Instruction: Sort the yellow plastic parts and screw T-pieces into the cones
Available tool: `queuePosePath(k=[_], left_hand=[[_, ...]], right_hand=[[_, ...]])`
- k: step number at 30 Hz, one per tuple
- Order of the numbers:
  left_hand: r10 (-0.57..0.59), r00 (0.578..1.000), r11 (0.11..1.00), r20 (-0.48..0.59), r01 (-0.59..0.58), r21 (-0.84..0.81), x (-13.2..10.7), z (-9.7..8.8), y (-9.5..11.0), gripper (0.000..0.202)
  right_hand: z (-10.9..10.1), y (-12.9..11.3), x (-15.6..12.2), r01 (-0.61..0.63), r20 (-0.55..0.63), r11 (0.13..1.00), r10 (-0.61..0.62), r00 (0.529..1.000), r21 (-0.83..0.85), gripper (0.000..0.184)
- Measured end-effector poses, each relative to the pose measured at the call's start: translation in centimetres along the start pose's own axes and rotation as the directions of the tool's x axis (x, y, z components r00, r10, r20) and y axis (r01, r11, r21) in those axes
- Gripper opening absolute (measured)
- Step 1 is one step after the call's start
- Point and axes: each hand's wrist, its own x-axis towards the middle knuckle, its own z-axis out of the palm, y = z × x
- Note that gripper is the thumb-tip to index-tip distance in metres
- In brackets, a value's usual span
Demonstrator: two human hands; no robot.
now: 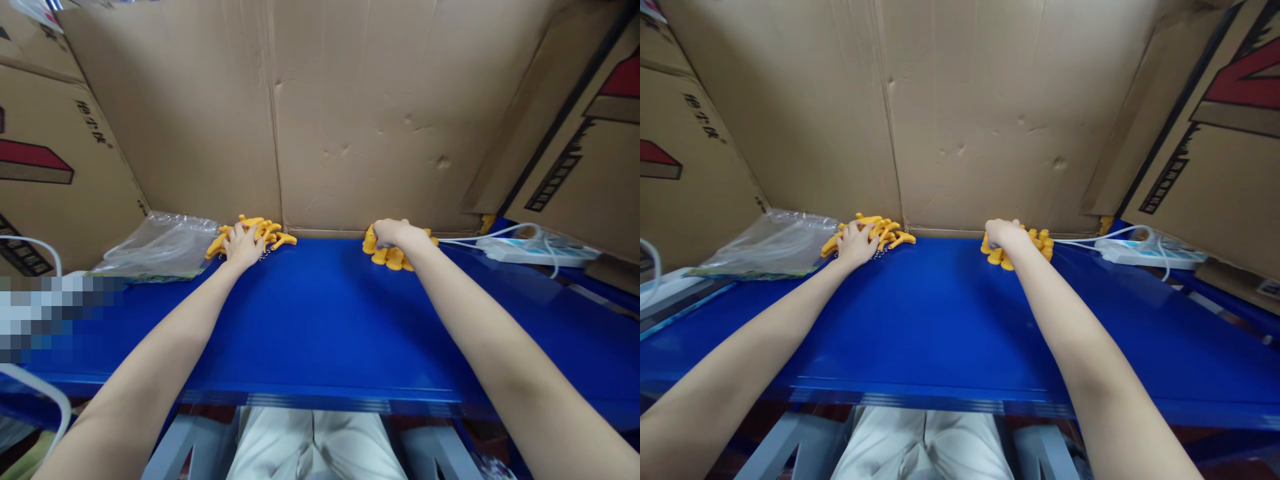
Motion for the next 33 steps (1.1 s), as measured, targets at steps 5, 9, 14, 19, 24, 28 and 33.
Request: queuePosePath(k=[5,9,14,19,24,28,33], left_hand=[[0.053,0.996,0.998,0.068,-0.055,0.028,0.0,1.0,-0.4,0.057],[0.067,0.995,0.997,0.073,-0.069,0.028,0.1,1.3,-0.6,0.061],[0.106,0.989,0.994,0.103,-0.109,0.022,0.0,1.3,-0.6,0.065],[0.102,0.989,0.995,0.105,-0.104,0.013,0.0,1.4,-0.6,0.065],[0.171,0.984,0.984,0.056,-0.168,-0.052,0.4,2.3,-1.2,0.064],[0.219,0.976,0.967,0.008,-0.216,-0.133,0.8,3.2,-1.9,0.062],[0.225,0.974,0.958,-0.036,-0.228,-0.172,1.0,3.7,-2.3,0.06]], right_hand=[[-0.7,-2.2,-0.1,0.012,0.071,0.982,0.002,0.997,-0.189,0.024],[-0.5,-3.7,0.2,0.081,0.044,0.98,-0.074,0.996,-0.184,0.027],[0.8,-5.6,2.1,0.173,0.013,0.979,-0.173,0.985,-0.107,0.031],[3.0,-8.0,4.5,0.301,-0.081,0.95,-0.294,0.952,0.079,0.049],[5.4,-10.6,6.7,0.354,-0.074,0.902,-0.347,0.935,0.247,0.069],[7.5,-12.8,7.5,0.363,-0.023,0.876,-0.376,0.926,0.319,0.067],[9.5,-14.3,7.0,0.347,-0.059,0.876,-0.348,0.936,0.336,0.059]])
